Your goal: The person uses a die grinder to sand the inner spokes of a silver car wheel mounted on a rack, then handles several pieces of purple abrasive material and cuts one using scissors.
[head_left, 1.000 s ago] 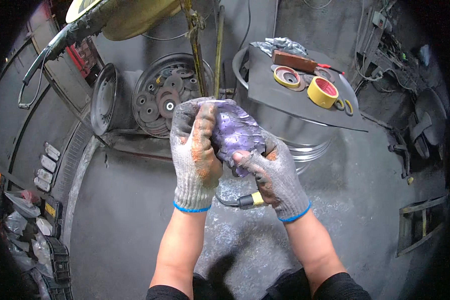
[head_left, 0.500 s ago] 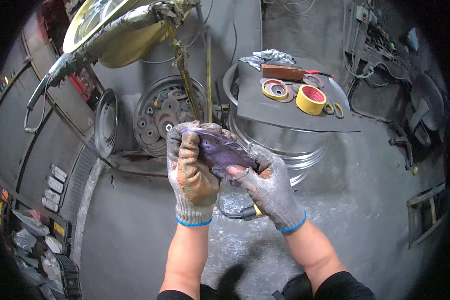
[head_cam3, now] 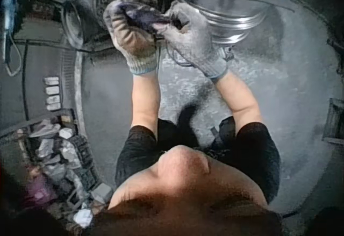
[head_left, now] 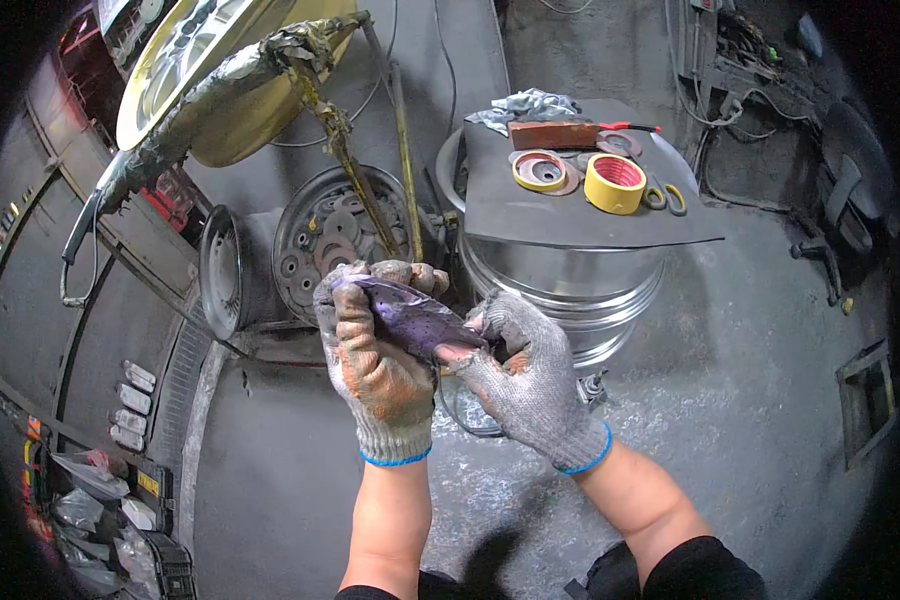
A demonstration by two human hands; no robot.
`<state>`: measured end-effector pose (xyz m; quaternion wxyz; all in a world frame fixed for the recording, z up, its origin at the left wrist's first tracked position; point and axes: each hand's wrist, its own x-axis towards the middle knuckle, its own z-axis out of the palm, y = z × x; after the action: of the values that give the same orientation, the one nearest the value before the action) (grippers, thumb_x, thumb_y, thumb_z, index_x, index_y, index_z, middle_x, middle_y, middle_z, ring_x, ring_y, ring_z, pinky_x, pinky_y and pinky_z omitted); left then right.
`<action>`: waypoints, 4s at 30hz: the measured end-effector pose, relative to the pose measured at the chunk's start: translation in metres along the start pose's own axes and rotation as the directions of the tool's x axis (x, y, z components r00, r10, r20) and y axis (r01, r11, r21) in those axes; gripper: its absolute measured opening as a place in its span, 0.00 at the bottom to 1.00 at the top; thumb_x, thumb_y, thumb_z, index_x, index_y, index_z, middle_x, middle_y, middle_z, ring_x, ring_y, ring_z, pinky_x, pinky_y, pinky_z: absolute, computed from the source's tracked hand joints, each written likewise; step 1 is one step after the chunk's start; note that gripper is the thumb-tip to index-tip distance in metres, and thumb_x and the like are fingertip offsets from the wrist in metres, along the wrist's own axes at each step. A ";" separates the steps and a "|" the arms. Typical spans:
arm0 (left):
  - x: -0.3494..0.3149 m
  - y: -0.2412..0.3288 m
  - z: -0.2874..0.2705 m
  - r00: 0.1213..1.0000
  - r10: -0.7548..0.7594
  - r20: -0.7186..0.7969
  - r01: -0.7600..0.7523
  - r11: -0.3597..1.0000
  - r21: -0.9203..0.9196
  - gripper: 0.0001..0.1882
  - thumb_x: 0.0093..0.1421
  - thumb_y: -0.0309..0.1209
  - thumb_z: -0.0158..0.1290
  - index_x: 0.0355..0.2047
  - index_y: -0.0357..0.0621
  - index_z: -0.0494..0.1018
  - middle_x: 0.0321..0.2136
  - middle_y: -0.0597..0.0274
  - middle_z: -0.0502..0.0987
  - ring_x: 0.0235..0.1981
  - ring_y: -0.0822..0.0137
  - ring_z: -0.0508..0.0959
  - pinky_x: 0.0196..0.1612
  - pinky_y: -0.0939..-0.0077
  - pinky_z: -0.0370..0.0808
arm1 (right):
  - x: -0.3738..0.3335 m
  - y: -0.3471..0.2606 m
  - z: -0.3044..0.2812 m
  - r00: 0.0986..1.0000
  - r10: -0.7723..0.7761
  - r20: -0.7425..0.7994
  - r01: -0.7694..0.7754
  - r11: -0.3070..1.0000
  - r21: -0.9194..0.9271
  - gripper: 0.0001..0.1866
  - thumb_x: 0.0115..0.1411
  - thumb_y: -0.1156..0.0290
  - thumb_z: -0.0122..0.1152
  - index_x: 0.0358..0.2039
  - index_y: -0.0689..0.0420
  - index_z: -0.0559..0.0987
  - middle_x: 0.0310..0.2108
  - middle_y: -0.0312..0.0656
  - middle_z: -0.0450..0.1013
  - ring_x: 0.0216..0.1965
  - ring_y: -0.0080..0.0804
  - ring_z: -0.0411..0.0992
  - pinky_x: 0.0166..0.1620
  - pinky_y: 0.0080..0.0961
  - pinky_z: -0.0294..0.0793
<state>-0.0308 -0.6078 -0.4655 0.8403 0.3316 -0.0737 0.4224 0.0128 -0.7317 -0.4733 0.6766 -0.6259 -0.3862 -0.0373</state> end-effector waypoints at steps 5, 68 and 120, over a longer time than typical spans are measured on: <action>-0.003 0.002 0.003 0.999 0.022 -0.024 -0.020 0.998 0.054 0.15 0.69 0.41 0.47 0.44 0.43 0.70 0.37 0.52 0.79 0.39 0.55 0.80 0.47 0.52 0.78 | 0.001 -0.001 0.001 1.000 0.020 0.008 -0.020 0.999 0.035 0.12 0.55 0.72 0.70 0.29 0.60 0.73 0.24 0.34 0.68 0.28 0.18 0.64 0.33 0.20 0.66; 0.015 0.005 -0.042 0.948 0.294 0.121 -0.317 0.833 0.453 0.12 0.62 0.23 0.55 0.45 0.31 0.75 0.39 0.57 0.80 0.38 0.72 0.79 0.46 0.80 0.75 | 0.006 0.008 -0.003 0.846 0.365 0.390 -0.478 0.843 0.247 0.17 0.61 0.64 0.65 0.46 0.62 0.79 0.33 0.35 0.76 0.36 0.18 0.71 0.40 0.19 0.72; 0.009 -0.010 -0.021 0.967 -0.229 -0.115 0.240 0.966 0.092 0.13 0.67 0.37 0.52 0.41 0.39 0.74 0.35 0.59 0.77 0.38 0.64 0.77 0.42 0.70 0.76 | 0.007 -0.003 -0.011 0.884 0.359 0.299 -0.344 0.933 -0.103 0.14 0.63 0.62 0.59 0.39 0.62 0.79 0.20 0.35 0.69 0.25 0.17 0.61 0.29 0.26 0.66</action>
<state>-0.0209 -0.5934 -0.4831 0.8685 0.3594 0.0322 0.3398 0.0216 -0.7388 -0.4657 0.5873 -0.6990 -0.3678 0.1764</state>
